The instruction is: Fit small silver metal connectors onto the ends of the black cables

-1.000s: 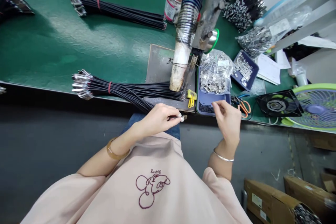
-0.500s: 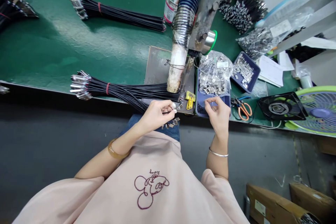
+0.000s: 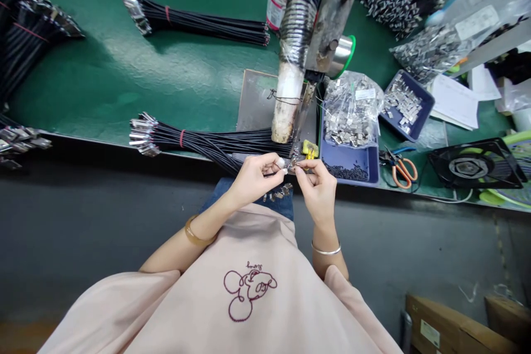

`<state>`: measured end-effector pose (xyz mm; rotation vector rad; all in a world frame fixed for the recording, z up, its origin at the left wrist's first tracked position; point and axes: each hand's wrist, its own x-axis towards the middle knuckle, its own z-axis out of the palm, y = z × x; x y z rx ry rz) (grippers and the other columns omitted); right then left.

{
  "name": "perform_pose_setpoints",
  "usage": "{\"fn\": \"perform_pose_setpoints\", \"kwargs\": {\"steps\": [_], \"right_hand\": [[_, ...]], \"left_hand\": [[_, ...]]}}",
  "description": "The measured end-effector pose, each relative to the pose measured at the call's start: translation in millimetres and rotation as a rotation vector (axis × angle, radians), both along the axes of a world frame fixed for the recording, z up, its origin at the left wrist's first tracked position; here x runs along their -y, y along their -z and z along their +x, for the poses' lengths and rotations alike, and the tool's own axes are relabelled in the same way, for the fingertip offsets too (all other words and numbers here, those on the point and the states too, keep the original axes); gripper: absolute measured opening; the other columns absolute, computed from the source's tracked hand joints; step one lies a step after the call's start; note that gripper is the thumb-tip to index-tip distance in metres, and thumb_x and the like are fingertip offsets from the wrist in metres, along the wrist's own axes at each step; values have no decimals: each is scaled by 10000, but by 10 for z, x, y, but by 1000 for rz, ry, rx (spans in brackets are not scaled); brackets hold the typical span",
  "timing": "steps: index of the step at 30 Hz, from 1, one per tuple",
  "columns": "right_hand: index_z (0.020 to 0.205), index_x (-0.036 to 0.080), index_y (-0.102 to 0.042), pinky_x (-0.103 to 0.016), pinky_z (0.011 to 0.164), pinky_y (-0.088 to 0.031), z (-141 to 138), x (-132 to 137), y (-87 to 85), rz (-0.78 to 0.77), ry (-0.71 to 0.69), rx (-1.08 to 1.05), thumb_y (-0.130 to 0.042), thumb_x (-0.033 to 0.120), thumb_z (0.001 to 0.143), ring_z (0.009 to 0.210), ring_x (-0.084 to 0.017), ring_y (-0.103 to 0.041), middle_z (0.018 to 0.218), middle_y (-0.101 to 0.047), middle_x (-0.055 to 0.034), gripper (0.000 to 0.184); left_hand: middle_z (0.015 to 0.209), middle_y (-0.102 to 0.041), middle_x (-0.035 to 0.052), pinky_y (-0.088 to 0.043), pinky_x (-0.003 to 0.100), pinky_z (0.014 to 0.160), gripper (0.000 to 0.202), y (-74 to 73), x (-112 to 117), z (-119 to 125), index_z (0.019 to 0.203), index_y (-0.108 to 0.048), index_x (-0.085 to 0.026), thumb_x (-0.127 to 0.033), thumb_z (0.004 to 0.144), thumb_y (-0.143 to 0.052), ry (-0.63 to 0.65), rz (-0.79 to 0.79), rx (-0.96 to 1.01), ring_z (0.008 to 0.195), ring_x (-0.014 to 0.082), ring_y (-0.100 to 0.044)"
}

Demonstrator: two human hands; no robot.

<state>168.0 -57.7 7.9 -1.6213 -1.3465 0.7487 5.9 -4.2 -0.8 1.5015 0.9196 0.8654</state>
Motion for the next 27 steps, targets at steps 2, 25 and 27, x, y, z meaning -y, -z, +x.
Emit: {"fn": "perform_pose_setpoints", "kwargs": {"steps": [2, 25, 27], "right_hand": [[931, 209, -647, -219, 458, -299, -2, 3, -17, -4, -15, 9, -606, 366, 924, 461, -51, -341, 746, -632, 32, 163], [789, 187, -657, -229, 515, -348, -38, 20, -77, 90, -29, 232, -627, 280, 905, 491, -63, -378, 654, -588, 42, 151], [778, 185, -640, -225, 505, -330, -48, 4, -92, 92, -56, 231, -611, 250, 902, 489, -58, -362, 655, -573, 47, 143]], "left_hand": [[609, -436, -49, -350, 185, 548, 99, 0, 0, 5, 731, -567, -143, -189, 797, -625, 1, 6, -2, 568, 68, -389], [600, -487, -52, -353, 179, 535, 76, -28, -11, -37, 711, -582, -138, -156, 778, -613, 47, 57, 24, 549, 61, -414], [603, -504, -49, -360, 174, 535, 68, -22, -11, -45, 723, -592, -134, -154, 786, -611, 59, 70, 18, 552, 61, -423]]}}
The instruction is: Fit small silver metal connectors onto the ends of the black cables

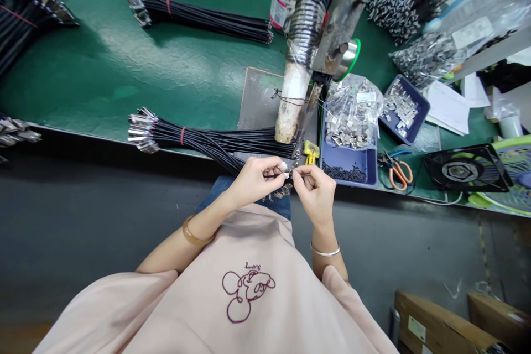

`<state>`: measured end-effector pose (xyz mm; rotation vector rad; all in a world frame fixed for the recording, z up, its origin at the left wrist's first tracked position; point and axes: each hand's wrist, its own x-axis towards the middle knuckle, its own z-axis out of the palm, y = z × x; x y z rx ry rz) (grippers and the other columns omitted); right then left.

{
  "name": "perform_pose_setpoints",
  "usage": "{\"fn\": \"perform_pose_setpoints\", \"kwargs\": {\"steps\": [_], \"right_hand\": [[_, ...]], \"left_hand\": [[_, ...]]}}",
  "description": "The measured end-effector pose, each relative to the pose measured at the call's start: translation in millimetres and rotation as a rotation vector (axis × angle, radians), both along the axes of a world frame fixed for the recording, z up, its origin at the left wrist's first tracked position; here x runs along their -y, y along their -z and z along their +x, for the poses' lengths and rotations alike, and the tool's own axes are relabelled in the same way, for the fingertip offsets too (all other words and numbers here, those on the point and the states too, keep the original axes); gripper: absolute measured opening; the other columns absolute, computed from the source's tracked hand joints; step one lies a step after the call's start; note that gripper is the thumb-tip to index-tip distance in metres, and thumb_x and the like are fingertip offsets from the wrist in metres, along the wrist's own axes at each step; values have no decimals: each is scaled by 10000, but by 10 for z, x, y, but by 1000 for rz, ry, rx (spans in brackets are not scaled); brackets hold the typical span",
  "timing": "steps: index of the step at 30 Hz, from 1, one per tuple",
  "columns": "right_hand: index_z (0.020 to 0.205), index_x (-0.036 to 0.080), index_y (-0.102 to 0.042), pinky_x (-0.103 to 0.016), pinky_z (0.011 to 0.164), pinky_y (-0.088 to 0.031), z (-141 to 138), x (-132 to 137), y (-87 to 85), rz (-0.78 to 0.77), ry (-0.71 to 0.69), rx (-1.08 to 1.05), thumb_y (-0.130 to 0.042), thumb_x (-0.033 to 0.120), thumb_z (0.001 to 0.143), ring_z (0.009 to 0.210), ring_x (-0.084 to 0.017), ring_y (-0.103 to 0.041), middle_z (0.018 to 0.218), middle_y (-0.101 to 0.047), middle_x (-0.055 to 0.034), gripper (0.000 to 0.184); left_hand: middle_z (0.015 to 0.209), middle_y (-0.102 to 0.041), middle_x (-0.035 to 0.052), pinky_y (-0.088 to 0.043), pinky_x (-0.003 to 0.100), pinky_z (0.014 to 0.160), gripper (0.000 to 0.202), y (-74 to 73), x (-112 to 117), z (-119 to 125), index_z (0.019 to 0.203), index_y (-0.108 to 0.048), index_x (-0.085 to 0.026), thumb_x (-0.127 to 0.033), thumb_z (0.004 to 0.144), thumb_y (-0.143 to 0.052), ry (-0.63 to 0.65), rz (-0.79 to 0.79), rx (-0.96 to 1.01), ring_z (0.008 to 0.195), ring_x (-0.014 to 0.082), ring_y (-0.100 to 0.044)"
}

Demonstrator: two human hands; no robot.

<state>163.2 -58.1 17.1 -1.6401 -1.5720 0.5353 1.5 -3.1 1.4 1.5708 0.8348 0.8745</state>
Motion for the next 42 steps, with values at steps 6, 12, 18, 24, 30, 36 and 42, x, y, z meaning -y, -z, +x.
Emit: {"fn": "perform_pose_setpoints", "kwargs": {"steps": [6, 12, 18, 24, 30, 36, 42], "right_hand": [[755, 189, -630, -223, 497, -322, 22, -3, -13, 9, -82, -3, -620, 214, 882, 491, -53, -365, 647, -559, 52, 131], [1065, 230, -602, -226, 461, -388, 78, 138, -33, 198, 122, -205, -551, 300, 948, 459, -91, -501, 588, -558, 72, 145], [1063, 249, -592, -265, 627, -602, 63, 168, -47, 241, 138, -120, -589, 222, 956, 653, -127, -741, 952, -774, -7, 110], [849, 230, -608, -263, 722, -648, -16, -6, 53, 214, 7, -60, -630, 167, 904, 827, -147, -772, 1049, -775, -31, 86], [833, 232, -594, -286, 744, -646, -38, -69, 73, 309, 5, 76, -631, 129, 873, 892, -171, -771, 1030, -789, -37, 117], [835, 226, -604, -260, 721, -635, -23, -98, 69, 327, -11, 112, -632, 119, 868, 874, -160, -769, 1034, -790, -46, 115], [854, 222, -628, -255, 754, -627, -26, -111, 32, 334, -12, 101, -641, 107, 870, 925, -159, -764, 1032, -787, -38, 116]], "left_hand": [[650, -609, -7, -402, 181, 555, 131, 22, -2, -35, 829, -704, -107, -187, 850, -602, 23, 33, 8, 580, 78, -492], [661, -639, 16, -382, 193, 544, 166, 17, 38, -1, 757, -721, -100, -208, 844, -630, -48, -33, 59, 581, 83, -496], [577, -493, -25, -309, 207, 520, 188, -9, 17, 40, 696, -659, -116, -236, 835, -623, -81, -129, 93, 541, 72, -397], [582, -457, -33, -285, 217, 520, 157, -13, 8, 97, 687, -633, -133, -226, 813, -627, -162, -93, 35, 549, 77, -366], [552, -377, -57, -252, 220, 515, 130, -72, 20, 151, 642, -600, -140, -177, 766, -597, -262, -14, -87, 543, 72, -309], [545, -372, -66, -261, 222, 523, 112, -74, 3, 179, 640, -597, -146, -168, 750, -600, -302, 5, -129, 539, 70, -314], [534, -350, -69, -255, 223, 510, 141, -122, -14, 200, 624, -564, -152, -178, 758, -600, -320, -4, -109, 528, 69, -302]]}}
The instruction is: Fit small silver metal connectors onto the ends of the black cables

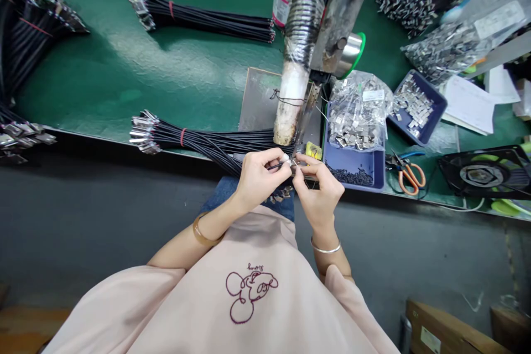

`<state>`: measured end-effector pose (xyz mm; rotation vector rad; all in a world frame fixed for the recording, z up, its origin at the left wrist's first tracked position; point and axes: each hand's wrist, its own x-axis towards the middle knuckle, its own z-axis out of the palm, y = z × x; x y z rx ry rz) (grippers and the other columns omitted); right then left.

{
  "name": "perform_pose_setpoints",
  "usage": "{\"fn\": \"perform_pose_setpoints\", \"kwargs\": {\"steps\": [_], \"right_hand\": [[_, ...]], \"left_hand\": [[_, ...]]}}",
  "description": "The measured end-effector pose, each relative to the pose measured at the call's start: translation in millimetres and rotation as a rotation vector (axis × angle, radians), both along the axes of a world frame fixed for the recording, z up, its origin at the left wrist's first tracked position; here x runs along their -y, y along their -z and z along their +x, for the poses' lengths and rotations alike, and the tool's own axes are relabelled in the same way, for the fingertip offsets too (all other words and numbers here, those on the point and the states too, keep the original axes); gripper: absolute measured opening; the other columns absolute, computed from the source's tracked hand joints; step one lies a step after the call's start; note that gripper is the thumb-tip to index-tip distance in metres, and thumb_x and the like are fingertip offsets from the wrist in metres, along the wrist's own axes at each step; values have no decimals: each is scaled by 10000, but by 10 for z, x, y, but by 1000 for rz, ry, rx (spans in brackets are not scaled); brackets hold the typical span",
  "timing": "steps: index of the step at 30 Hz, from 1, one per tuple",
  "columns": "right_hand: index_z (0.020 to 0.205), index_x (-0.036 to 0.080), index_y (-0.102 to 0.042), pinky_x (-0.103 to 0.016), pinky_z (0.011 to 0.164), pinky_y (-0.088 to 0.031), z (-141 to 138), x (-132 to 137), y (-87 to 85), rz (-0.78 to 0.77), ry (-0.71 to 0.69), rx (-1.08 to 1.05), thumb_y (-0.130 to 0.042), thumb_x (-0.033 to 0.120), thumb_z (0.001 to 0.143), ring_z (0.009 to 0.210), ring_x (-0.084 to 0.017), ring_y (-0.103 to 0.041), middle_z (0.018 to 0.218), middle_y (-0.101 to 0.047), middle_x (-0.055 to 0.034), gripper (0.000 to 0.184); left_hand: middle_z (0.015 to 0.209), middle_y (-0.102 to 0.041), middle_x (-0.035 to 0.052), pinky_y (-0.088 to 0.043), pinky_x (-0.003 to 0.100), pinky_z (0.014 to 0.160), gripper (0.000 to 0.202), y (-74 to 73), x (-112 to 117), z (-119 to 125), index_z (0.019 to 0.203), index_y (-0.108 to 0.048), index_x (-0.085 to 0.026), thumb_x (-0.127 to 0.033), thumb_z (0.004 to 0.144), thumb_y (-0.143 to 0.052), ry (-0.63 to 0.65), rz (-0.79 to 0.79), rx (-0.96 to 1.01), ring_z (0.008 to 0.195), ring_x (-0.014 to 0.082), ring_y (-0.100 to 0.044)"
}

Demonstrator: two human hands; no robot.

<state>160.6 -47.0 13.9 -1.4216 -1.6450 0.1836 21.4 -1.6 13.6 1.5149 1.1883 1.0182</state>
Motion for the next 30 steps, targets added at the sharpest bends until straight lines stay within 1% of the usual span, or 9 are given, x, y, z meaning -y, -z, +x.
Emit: {"fn": "perform_pose_setpoints", "kwargs": {"steps": [12, 16, 19, 22, 23, 24, 26, 28, 30], "right_hand": [[877, 240, -607, -271, 769, -617, -17, 98, -27, -4, -21, 183, -571, 115, 902, 932, -171, -768, 1063, -784, -53, 132], [892, 236, -617, -266, 736, -617, 41, 141, -87, -102, -47, 94, -564, 158, 931, 858, -153, -765, 1049, -780, -46, 101], [935, 252, -645, -255, 565, -573, 136, 300, -220, -177, -23, -20, -609, 221, 929, 614, -123, -705, 866, -763, -5, 48], [997, 279, -645, -274, 449, -480, 266, 492, -395, -53, 115, -79, -642, 255, 905, 471, -129, -605, 644, -658, 44, 95], [1042, 281, -634, -278, 444, -463, 322, 528, -445, -37, 158, -81, -635, 261, 909, 457, -132, -589, 627, -643, 50, 134], [1091, 278, -617, -281, 455, -459, 386, 539, -483, -60, 190, -63, -621, 271, 918, 457, -133, -586, 637, -652, 49, 173], [1135, 261, -597, -286, 524, -481, 543, 477, -505, -222, 219, 40, -594, 302, 941, 505, -140, -623, 713, -710, 24, 199], [1004, 242, -609, -298, 615, -499, 723, 308, -445, -359, 283, 191, -583, 347, 945, 578, -159, -670, 766, -740, -4, 123], [863, 232, -595, -319, 676, -480, 891, 67, -325, -393, 400, 345, -602, 363, 920, 648, -203, -686, 712, -717, -20, 144]], "left_hand": [[529, -314, -77, -253, 205, 504, 120, -11, 37, 19, 626, -532, -161, -164, 737, -578, 6, -21, -68, 520, 68, -291], [532, -311, -75, -254, 198, 498, 155, -45, 72, -3, 604, -518, -157, -147, 749, -571, 31, 49, -115, 519, 64, -288], [532, -377, -69, -270, 192, 495, 151, -58, 121, -100, 614, -563, -147, -112, 761, -561, 162, 125, -135, 517, 60, -322], [570, -549, -46, -348, 185, 522, 131, -15, 180, -251, 705, -682, -145, -98, 786, -591, 380, 141, -143, 525, 64, -432], [610, -615, -26, -393, 187, 551, 129, 12, 195, -301, 743, -716, -146, -104, 800, -607, 406, 131, -131, 552, 75, -501], [664, -668, -2, -441, 193, 585, 115, 44, 205, -347, 786, -737, -144, -120, 815, -628, 398, 118, -99, 590, 90, -565], [765, -725, 45, -502, 212, 617, 89, 110, 199, -421, 842, -745, -130, -162, 845, -663, 312, 133, -13, 655, 119, -644], [819, -735, 68, -534, 255, 676, 97, 167, 152, -464, 828, -732, -132, -187, 876, -668, 181, 264, -16, 718, 144, -661], [883, -734, 82, -536, 339, 800, 116, 205, 64, -470, 854, -733, -149, -185, 911, -639, 87, 464, -166, 822, 182, -643]]}}
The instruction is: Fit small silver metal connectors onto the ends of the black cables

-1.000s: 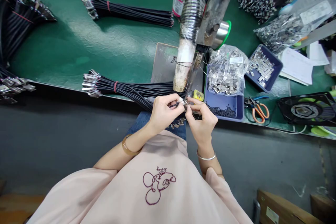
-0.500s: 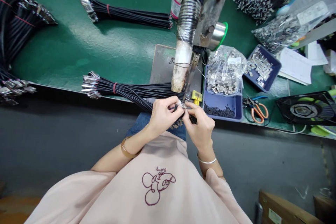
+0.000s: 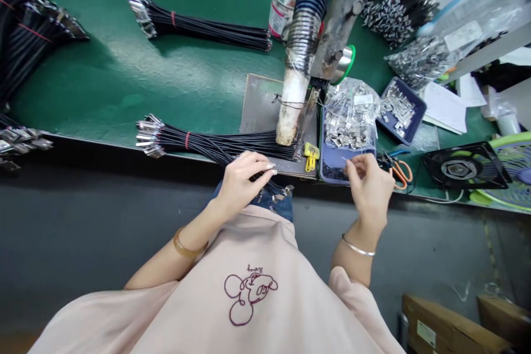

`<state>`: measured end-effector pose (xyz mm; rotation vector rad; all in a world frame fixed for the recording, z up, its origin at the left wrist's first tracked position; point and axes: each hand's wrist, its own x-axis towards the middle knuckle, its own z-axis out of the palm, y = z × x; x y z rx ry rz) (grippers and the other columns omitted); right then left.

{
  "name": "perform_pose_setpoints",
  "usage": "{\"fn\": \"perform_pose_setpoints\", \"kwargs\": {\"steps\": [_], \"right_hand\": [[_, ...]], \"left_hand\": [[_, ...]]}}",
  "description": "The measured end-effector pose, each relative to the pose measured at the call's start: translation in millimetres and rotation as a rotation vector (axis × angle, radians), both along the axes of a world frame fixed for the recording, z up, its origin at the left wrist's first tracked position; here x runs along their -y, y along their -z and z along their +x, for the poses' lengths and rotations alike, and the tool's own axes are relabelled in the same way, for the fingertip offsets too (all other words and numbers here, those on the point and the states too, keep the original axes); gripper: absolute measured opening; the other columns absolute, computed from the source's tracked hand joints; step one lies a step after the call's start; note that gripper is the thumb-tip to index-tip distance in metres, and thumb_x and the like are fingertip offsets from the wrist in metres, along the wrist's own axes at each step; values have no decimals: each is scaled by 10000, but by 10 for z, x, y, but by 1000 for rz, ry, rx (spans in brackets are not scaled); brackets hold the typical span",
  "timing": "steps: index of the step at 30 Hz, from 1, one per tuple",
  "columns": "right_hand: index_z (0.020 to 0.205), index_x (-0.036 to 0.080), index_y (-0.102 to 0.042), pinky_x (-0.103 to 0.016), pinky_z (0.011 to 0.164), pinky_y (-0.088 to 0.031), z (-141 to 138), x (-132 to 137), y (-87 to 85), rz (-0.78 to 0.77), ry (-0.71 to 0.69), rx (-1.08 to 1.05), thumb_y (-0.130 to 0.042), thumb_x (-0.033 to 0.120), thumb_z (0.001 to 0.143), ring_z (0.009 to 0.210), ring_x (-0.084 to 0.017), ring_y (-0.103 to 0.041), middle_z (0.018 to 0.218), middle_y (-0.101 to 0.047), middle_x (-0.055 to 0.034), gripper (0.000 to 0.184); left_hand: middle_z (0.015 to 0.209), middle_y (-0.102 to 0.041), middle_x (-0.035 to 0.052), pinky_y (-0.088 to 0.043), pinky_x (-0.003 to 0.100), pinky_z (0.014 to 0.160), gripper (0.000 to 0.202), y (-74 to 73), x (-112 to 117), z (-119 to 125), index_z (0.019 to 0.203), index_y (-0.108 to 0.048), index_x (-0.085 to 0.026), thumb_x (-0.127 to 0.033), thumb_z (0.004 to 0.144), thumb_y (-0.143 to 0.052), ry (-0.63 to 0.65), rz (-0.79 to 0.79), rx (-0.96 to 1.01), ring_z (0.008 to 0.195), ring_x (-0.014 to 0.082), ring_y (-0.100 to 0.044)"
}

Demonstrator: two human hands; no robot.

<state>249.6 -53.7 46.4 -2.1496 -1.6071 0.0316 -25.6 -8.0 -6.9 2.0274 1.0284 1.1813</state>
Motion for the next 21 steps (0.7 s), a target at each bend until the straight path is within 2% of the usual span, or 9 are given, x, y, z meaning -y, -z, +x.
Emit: {"fn": "perform_pose_setpoints", "kwargs": {"steps": [2, 3, 7, 9, 13, 17, 19, 21], "right_hand": [[855, 225, -587, -332, 692, -459, 124, -262, 135, 37, 64, 85, -587, 348, 913, 676, -221, -664, 741, -709, -44, 136], [843, 222, -583, -336, 706, -456, 166, -383, 193, 62, 73, 97, -583, 340, 907, 699, -223, -656, 766, -707, -55, 135], [739, 227, -550, -344, 761, -458, 231, -669, 300, 43, -57, 38, -582, 308, 868, 753, -213, -626, 797, -686, -52, 155], [719, 227, -540, -344, 760, -460, 250, -659, 293, 38, -78, -8, -579, 298, 849, 729, -202, -614, 752, -665, -36, 153], [708, 215, -552, -317, 704, -463, 340, -462, 276, -1, -99, -186, -614, 358, 821, 659, -165, -595, 690, -646, -11, 192], [748, 205, -576, -304, 652, -471, 415, -297, 309, -67, -87, -370, -650, 419, 805, 648, -158, -604, 753, -688, -27, 234], [767, 202, -587, -305, 658, -476, 401, -264, 321, -58, -98, -340, -648, 435, 809, 684, -164, -613, 827, -699, -46, 245], [759, 203, -593, -308, 676, -475, 348, -255, 319, -57, -140, -223, -637, 424, 824, 710, -166, -607, 833, -679, -45, 234]], "left_hand": [[983, -715, 114, -505, 411, 875, 156, 21, -116, 27, 934, -740, -158, -158, 937, -585, -36, 166, -216, 956, 234, -602], [1000, -696, 127, -495, 417, 858, 180, 27, -178, 51, 946, -741, -155, -144, 942, -562, -48, 209, -319, 977, 252, -582], [879, -638, 123, -430, 404, 745, 301, 27, -375, 150, 768, -709, -169, -132, 965, -483, -113, 263, -504, 872, 265, -530], [893, -630, 133, -413, 413, 747, 319, 17, -413, 174, 762, -694, -169, -122, 967, -454, -121, 272, -540, 876, 278, -525], [924, -640, 158, -396, 424, 754, 282, -9, -387, 156, 794, -674, -143, -112, 958, -447, -105, 301, -608, 892, 303, -525], [914, -662, 141, -402, 417, 785, 242, -30, -330, 85, 846, -655, -134, -137, 975, -450, -79, 297, -551, 925, 300, -538], [887, -674, 125, -409, 417, 817, 232, -36, -306, 37, 874, -651, -140, -155, 986, -449, -55, 265, -457, 954, 293, -545], [875, -686, 111, -415, 417, 846, 218, -40, -279, -9, 922, -657, -143, -170, 993, -452, -22, 248, -382, 973, 282, -548]]}}
